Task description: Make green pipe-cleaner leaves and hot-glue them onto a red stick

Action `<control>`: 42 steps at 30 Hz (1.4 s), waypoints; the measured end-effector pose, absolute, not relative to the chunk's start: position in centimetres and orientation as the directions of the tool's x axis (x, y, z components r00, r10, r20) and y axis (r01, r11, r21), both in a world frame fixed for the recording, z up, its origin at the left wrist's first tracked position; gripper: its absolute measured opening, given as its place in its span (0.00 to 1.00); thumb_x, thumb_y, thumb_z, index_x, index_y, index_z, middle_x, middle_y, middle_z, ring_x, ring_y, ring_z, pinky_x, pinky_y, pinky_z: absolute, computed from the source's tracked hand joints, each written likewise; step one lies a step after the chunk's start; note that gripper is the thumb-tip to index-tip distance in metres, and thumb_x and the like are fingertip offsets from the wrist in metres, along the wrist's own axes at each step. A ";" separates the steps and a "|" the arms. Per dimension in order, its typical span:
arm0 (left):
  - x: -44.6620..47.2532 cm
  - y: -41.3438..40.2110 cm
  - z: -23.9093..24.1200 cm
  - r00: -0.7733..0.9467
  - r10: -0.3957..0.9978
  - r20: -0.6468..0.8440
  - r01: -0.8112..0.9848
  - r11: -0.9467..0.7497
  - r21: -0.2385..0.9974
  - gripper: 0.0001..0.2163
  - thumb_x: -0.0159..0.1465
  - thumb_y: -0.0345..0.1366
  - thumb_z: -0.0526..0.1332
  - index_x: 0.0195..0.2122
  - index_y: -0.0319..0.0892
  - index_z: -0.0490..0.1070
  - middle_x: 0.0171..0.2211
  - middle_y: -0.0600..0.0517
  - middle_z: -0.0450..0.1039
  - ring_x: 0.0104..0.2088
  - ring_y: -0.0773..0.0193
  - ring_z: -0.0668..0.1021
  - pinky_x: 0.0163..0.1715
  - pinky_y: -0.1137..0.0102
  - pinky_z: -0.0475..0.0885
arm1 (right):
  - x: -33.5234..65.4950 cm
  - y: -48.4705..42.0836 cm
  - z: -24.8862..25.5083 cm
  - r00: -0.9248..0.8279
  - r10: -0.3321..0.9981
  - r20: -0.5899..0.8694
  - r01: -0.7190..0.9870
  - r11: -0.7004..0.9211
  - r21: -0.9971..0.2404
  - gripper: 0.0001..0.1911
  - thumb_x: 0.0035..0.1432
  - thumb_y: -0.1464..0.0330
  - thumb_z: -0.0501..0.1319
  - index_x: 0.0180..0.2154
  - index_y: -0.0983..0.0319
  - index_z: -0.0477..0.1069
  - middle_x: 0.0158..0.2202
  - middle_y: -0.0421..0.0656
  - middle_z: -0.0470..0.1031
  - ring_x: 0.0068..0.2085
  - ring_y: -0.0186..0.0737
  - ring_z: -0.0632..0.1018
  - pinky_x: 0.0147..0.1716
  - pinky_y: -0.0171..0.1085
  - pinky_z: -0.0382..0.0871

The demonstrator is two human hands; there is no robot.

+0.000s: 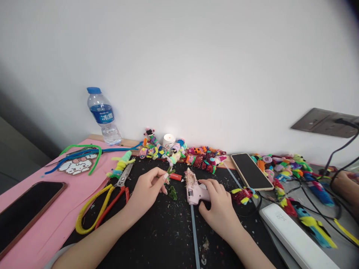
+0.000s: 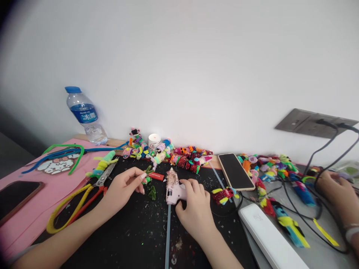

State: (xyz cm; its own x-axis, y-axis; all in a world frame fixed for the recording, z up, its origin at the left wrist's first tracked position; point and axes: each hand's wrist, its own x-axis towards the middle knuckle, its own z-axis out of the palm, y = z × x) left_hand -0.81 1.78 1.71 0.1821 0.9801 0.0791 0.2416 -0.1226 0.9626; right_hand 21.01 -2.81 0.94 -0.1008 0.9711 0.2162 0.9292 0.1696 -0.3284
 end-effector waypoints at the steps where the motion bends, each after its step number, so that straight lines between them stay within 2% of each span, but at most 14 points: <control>1: -0.9 1.8 1.7 0.167 0.982 0.086 0.247 -0.126 0.961 0.09 0.62 0.38 0.53 0.29 0.40 0.64 0.21 0.56 0.68 0.22 0.66 0.74 0.26 0.72 0.68 | 21.1 -2.8 0.9 -0.105 0.971 0.215 0.934 0.171 -0.314 0.25 0.45 0.75 0.55 0.48 0.57 0.63 0.45 0.45 0.68 0.46 0.49 0.67 0.41 0.46 0.60; 4: -1.2 2.0 1.9 0.124 0.987 0.105 0.256 -0.134 0.957 0.08 0.62 0.39 0.53 0.29 0.40 0.64 0.21 0.56 0.67 0.22 0.66 0.74 0.26 0.72 0.67 | 21.2 -2.7 0.7 -0.110 0.970 0.218 0.931 0.178 -0.318 0.23 0.45 0.75 0.56 0.46 0.58 0.65 0.41 0.45 0.71 0.43 0.49 0.68 0.39 0.45 0.60; 7: -1.3 2.1 2.1 0.083 0.990 0.111 0.267 -0.129 0.955 0.08 0.62 0.39 0.52 0.30 0.40 0.64 0.22 0.57 0.67 0.22 0.66 0.73 0.26 0.72 0.67 | 21.2 -2.6 0.8 -0.111 0.963 0.245 0.904 0.201 -0.378 0.22 0.44 0.76 0.57 0.45 0.58 0.67 0.39 0.44 0.71 0.41 0.48 0.70 0.40 0.45 0.61; 12: -1.2 1.8 2.6 0.090 0.984 0.151 0.352 -0.173 0.920 0.08 0.63 0.37 0.52 0.30 0.40 0.65 0.21 0.57 0.66 0.21 0.67 0.73 0.26 0.73 0.65 | 21.0 -2.7 1.2 -0.077 0.953 0.293 0.743 0.251 -0.620 0.18 0.47 0.75 0.58 0.43 0.59 0.67 0.38 0.42 0.72 0.39 0.42 0.73 0.37 0.38 0.66; 16: -1.0 1.4 2.4 0.164 0.966 0.199 0.435 -0.252 0.864 0.08 0.63 0.36 0.51 0.31 0.41 0.66 0.21 0.57 0.64 0.22 0.67 0.71 0.26 0.73 0.63 | 20.9 -2.9 1.4 -0.078 0.954 0.291 0.624 0.275 -0.732 0.08 0.49 0.74 0.58 0.34 0.61 0.71 0.29 0.39 0.73 0.29 0.36 0.73 0.28 0.32 0.65; 23: -0.7 0.9 1.8 0.274 0.921 0.276 0.458 -0.377 0.805 0.09 0.65 0.35 0.49 0.33 0.41 0.66 0.24 0.56 0.64 0.23 0.69 0.70 0.28 0.74 0.63 | 20.7 -3.1 1.7 -0.091 0.947 0.309 0.584 0.302 -0.754 0.02 0.48 0.72 0.59 0.28 0.63 0.71 0.24 0.40 0.72 0.24 0.35 0.71 0.24 0.32 0.65; 30: -0.7 0.7 1.8 0.321 0.897 0.303 0.501 -0.432 0.750 0.09 0.65 0.34 0.48 0.34 0.42 0.67 0.23 0.55 0.65 0.24 0.67 0.70 0.29 0.73 0.62 | 20.5 -3.0 1.7 -0.087 0.948 0.307 0.587 0.298 -0.752 0.02 0.48 0.70 0.60 0.26 0.62 0.70 0.22 0.39 0.71 0.23 0.35 0.71 0.23 0.32 0.65; 42: -0.7 0.7 1.5 0.329 0.889 0.319 0.513 -0.452 0.730 0.09 0.65 0.33 0.48 0.34 0.42 0.68 0.23 0.55 0.66 0.24 0.67 0.70 0.30 0.73 0.63 | 20.6 -2.8 1.2 -0.071 0.956 0.285 0.557 0.275 -0.784 0.02 0.49 0.70 0.60 0.26 0.63 0.69 0.24 0.40 0.73 0.24 0.36 0.72 0.24 0.31 0.65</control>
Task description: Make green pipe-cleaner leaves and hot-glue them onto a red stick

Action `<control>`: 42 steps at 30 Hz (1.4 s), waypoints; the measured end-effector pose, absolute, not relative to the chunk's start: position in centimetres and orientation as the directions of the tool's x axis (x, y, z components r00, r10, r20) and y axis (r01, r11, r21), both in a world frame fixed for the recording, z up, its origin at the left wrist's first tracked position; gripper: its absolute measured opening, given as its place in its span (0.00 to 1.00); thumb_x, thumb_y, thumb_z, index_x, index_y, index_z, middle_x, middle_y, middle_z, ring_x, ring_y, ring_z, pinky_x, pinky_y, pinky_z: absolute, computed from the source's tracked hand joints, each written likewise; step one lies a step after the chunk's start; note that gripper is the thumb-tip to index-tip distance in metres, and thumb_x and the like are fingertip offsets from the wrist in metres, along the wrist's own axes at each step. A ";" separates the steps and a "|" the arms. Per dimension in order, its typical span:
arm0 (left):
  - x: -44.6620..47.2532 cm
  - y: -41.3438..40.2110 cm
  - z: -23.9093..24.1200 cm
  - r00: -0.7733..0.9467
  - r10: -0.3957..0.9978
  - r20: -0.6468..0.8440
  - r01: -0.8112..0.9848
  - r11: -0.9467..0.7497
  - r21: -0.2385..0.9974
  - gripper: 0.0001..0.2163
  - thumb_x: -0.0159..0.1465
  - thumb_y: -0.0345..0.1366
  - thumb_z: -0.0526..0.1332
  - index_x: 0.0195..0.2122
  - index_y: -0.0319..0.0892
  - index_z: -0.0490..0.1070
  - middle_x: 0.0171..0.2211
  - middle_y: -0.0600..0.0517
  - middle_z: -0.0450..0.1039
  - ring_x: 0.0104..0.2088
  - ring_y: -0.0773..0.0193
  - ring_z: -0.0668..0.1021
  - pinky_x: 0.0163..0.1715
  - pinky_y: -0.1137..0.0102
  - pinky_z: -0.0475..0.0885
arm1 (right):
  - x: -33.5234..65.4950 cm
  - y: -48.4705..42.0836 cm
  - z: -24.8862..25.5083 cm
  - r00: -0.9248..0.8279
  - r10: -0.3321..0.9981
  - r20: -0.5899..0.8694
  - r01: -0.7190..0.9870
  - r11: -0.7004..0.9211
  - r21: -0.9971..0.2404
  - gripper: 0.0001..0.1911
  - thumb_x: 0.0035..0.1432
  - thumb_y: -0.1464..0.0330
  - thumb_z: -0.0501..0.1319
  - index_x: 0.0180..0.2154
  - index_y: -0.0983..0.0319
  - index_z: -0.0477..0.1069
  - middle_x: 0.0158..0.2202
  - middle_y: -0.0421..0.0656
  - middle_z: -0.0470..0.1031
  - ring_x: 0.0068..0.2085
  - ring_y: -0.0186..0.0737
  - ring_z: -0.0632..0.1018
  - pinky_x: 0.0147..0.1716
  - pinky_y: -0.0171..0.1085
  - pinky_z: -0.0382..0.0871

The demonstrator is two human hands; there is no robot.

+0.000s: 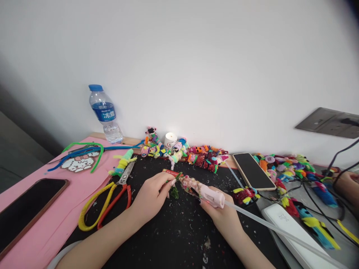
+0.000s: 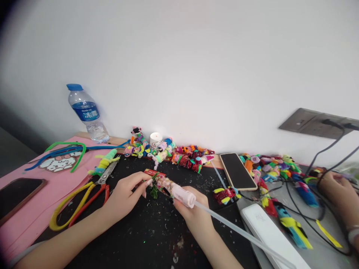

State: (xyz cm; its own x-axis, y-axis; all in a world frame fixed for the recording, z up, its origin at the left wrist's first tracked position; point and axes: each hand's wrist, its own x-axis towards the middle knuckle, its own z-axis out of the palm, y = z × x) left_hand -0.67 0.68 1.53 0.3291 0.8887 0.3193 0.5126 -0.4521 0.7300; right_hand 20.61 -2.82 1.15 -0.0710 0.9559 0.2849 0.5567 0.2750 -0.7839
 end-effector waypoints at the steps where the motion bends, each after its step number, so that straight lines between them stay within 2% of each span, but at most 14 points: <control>1: -0.7 0.7 1.5 0.331 0.888 0.319 0.514 -0.453 0.728 0.09 0.65 0.33 0.49 0.34 0.42 0.68 0.23 0.55 0.66 0.24 0.67 0.70 0.30 0.73 0.63 | 20.6 -2.8 1.1 -0.073 0.957 0.281 0.554 0.273 -0.786 0.02 0.49 0.71 0.60 0.26 0.62 0.69 0.24 0.40 0.72 0.24 0.35 0.72 0.23 0.31 0.65; 12: -0.7 0.7 1.4 0.339 0.884 0.322 0.530 -0.463 0.711 0.09 0.65 0.33 0.48 0.33 0.42 0.67 0.24 0.55 0.67 0.26 0.66 0.71 0.30 0.73 0.63 | 20.8 -2.9 0.9 -0.055 0.962 0.269 0.576 0.250 -0.778 0.05 0.49 0.69 0.60 0.25 0.62 0.67 0.21 0.38 0.70 0.22 0.34 0.70 0.20 0.30 0.62; 42: -0.8 0.9 1.2 0.328 0.884 0.332 0.527 -0.463 0.713 0.07 0.65 0.32 0.51 0.33 0.42 0.66 0.27 0.55 0.66 0.27 0.67 0.72 0.30 0.73 0.64 | 21.0 -2.8 0.5 -0.032 0.951 0.307 0.580 0.268 -0.769 0.03 0.51 0.68 0.60 0.27 0.62 0.69 0.25 0.40 0.74 0.25 0.37 0.73 0.25 0.32 0.67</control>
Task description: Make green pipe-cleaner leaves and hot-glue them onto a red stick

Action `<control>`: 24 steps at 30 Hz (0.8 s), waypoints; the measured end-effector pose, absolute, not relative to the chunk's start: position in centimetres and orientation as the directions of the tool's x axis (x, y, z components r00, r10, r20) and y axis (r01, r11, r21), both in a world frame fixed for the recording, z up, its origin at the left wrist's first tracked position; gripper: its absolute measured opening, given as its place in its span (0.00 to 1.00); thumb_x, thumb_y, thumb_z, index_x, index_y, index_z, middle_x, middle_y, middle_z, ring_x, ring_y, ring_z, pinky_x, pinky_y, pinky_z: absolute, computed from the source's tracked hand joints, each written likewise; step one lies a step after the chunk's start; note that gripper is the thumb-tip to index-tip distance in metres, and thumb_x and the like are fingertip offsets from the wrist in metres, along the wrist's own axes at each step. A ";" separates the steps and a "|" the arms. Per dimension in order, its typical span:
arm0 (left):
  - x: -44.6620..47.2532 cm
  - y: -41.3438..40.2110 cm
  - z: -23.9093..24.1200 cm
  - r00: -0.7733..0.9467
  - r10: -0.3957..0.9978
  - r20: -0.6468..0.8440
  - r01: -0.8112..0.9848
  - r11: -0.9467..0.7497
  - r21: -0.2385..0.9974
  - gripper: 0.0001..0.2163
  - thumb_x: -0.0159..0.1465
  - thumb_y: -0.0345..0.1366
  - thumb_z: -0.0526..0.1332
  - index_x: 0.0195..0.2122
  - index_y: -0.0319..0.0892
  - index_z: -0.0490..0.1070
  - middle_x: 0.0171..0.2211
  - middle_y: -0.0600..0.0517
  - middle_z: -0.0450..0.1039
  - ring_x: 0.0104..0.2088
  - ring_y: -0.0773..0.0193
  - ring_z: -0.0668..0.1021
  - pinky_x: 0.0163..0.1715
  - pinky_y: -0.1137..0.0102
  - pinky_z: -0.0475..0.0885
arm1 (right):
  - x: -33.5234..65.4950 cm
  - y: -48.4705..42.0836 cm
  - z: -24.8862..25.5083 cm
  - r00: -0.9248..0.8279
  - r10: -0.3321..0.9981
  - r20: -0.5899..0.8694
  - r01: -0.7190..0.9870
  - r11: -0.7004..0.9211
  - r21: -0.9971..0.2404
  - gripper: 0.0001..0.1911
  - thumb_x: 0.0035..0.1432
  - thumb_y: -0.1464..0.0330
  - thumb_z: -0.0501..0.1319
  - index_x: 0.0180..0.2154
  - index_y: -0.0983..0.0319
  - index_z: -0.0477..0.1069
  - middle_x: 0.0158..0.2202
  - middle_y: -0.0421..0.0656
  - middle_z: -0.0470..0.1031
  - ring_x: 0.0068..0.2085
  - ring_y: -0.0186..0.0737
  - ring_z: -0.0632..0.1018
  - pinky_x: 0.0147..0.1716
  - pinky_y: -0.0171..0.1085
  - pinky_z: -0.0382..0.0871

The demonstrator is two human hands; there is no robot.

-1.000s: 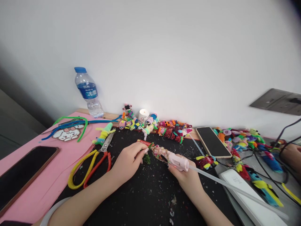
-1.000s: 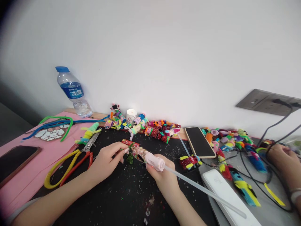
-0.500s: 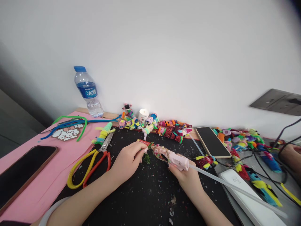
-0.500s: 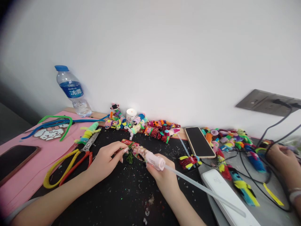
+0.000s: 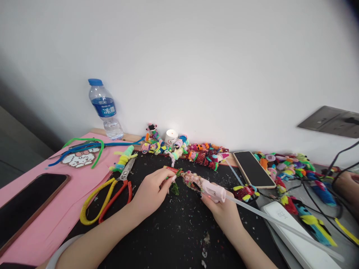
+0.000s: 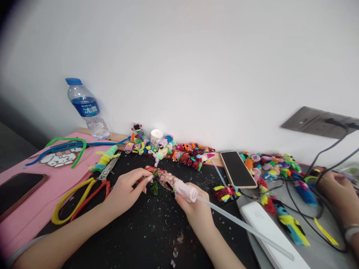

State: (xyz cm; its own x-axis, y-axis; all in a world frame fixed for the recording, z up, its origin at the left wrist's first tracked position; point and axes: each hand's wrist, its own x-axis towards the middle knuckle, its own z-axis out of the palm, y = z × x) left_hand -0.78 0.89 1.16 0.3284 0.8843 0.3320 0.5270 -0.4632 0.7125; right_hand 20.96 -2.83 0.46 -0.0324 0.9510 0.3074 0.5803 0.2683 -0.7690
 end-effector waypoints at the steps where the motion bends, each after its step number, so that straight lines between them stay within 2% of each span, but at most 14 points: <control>1: -0.8 0.9 1.2 0.327 0.885 0.332 0.528 -0.463 0.712 0.07 0.65 0.32 0.51 0.33 0.42 0.66 0.27 0.55 0.66 0.27 0.67 0.72 0.30 0.73 0.64 | 21.0 -2.8 0.5 -0.032 0.951 0.307 0.582 0.267 -0.768 0.03 0.50 0.68 0.60 0.28 0.62 0.69 0.25 0.40 0.74 0.25 0.38 0.73 0.25 0.32 0.67; 7: -0.8 1.0 1.2 0.329 0.883 0.336 0.532 -0.467 0.706 0.07 0.65 0.32 0.50 0.33 0.42 0.66 0.27 0.55 0.66 0.26 0.68 0.71 0.29 0.74 0.64 | 21.1 -2.7 0.5 -0.029 0.958 0.287 0.597 0.246 -0.763 0.04 0.51 0.68 0.59 0.29 0.62 0.70 0.27 0.42 0.76 0.27 0.40 0.75 0.26 0.33 0.68; 19: -0.8 0.8 1.2 0.314 0.886 0.342 0.531 -0.463 0.710 0.07 0.65 0.32 0.50 0.34 0.42 0.67 0.28 0.54 0.68 0.28 0.66 0.73 0.31 0.73 0.65 | 21.1 -2.8 0.9 0.023 0.945 0.327 0.661 0.231 -0.713 0.06 0.50 0.66 0.59 0.27 0.62 0.71 0.26 0.43 0.76 0.27 0.43 0.77 0.24 0.34 0.69; 24: -0.9 0.8 1.1 0.312 0.888 0.339 0.533 -0.459 0.711 0.07 0.64 0.32 0.51 0.34 0.42 0.67 0.27 0.54 0.68 0.28 0.67 0.73 0.31 0.73 0.65 | 21.2 -2.7 0.8 0.049 0.944 0.326 0.691 0.203 -0.693 0.07 0.51 0.66 0.58 0.28 0.62 0.71 0.28 0.44 0.77 0.30 0.43 0.77 0.27 0.35 0.70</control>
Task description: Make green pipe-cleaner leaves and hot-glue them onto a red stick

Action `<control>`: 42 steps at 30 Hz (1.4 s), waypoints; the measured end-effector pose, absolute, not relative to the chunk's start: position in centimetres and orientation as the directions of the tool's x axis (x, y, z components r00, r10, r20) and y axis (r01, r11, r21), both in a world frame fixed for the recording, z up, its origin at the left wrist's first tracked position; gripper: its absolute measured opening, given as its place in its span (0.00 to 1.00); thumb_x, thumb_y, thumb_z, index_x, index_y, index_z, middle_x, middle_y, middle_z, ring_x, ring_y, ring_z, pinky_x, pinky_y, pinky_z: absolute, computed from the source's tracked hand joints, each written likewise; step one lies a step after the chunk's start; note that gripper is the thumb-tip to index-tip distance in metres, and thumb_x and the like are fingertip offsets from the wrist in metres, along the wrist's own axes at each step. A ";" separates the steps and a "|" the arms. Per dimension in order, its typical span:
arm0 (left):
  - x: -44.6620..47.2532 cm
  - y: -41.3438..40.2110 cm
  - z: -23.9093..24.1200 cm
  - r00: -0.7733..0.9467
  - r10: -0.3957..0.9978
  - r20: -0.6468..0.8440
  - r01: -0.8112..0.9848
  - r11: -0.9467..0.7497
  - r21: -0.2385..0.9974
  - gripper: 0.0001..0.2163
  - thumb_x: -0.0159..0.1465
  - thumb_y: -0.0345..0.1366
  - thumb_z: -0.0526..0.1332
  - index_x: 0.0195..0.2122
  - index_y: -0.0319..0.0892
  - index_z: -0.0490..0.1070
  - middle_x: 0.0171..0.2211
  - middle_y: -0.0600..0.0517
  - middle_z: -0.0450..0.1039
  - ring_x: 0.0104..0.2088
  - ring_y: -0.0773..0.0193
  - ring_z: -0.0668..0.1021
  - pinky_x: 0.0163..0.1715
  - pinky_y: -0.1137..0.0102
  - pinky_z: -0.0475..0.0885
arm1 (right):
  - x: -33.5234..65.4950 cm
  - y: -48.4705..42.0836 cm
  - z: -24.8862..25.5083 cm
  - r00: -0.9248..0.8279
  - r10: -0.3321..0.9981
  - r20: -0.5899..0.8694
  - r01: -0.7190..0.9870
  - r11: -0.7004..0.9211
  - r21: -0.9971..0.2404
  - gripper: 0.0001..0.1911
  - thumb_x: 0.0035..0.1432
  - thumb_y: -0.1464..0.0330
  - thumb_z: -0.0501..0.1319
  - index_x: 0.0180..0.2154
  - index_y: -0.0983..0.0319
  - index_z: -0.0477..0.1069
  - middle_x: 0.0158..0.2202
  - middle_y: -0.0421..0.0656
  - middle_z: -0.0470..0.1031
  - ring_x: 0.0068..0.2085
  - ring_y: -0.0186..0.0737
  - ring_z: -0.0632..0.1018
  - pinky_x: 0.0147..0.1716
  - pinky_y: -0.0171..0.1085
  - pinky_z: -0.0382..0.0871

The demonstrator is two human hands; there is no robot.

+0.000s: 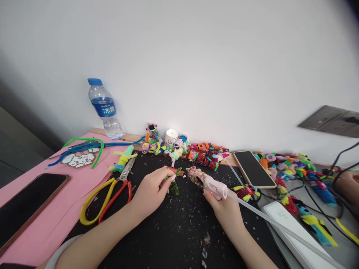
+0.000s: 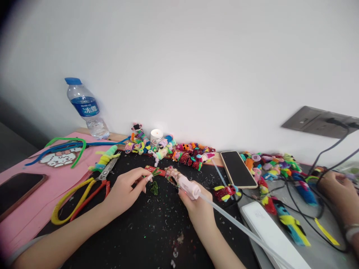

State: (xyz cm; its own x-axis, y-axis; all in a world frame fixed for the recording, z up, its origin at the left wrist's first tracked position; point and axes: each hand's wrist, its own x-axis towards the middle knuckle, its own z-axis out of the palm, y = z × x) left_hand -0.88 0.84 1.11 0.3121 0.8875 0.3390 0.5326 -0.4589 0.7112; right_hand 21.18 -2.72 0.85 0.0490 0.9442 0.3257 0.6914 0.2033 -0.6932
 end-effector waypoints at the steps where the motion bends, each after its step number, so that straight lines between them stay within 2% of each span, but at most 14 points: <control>1: -0.9 0.8 1.1 0.313 0.888 0.338 0.533 -0.459 0.711 0.06 0.64 0.32 0.51 0.34 0.42 0.67 0.27 0.54 0.68 0.28 0.67 0.73 0.30 0.73 0.65 | 21.2 -2.7 0.8 0.049 0.946 0.320 0.689 0.200 -0.697 0.07 0.51 0.66 0.58 0.29 0.62 0.72 0.29 0.44 0.77 0.31 0.43 0.77 0.27 0.35 0.70; 7: -0.9 0.8 1.1 0.318 0.881 0.350 0.536 -0.472 0.700 0.07 0.64 0.32 0.51 0.34 0.42 0.67 0.28 0.54 0.69 0.28 0.66 0.73 0.30 0.73 0.65 | 21.1 -2.7 0.2 0.039 0.956 0.292 0.641 0.200 -0.741 0.05 0.48 0.66 0.62 0.29 0.61 0.72 0.28 0.42 0.77 0.28 0.41 0.77 0.28 0.34 0.71; 22: -0.7 0.8 1.2 0.327 0.866 0.378 0.535 -0.499 0.682 0.07 0.64 0.32 0.50 0.33 0.42 0.67 0.27 0.54 0.68 0.27 0.66 0.73 0.28 0.74 0.65 | 20.4 -3.0 1.3 -0.076 0.967 0.243 0.634 0.235 -0.737 0.03 0.49 0.69 0.61 0.26 0.62 0.68 0.24 0.39 0.73 0.25 0.36 0.73 0.25 0.31 0.66; 38: -0.8 0.7 1.3 0.320 0.885 0.337 0.540 -0.463 0.703 0.07 0.64 0.31 0.50 0.34 0.42 0.67 0.28 0.54 0.67 0.25 0.68 0.71 0.26 0.74 0.65 | 21.0 -2.8 0.3 0.040 0.953 0.299 0.656 0.201 -0.727 0.05 0.50 0.67 0.60 0.30 0.62 0.72 0.29 0.43 0.77 0.29 0.42 0.77 0.29 0.34 0.71; 42: -0.7 0.8 1.3 0.328 0.876 0.354 0.544 -0.482 0.687 0.07 0.64 0.32 0.50 0.33 0.42 0.67 0.27 0.54 0.67 0.25 0.67 0.71 0.27 0.74 0.65 | 20.9 -2.9 0.5 0.009 0.958 0.286 0.637 0.215 -0.740 0.04 0.50 0.68 0.60 0.30 0.61 0.71 0.28 0.42 0.76 0.28 0.40 0.76 0.27 0.34 0.69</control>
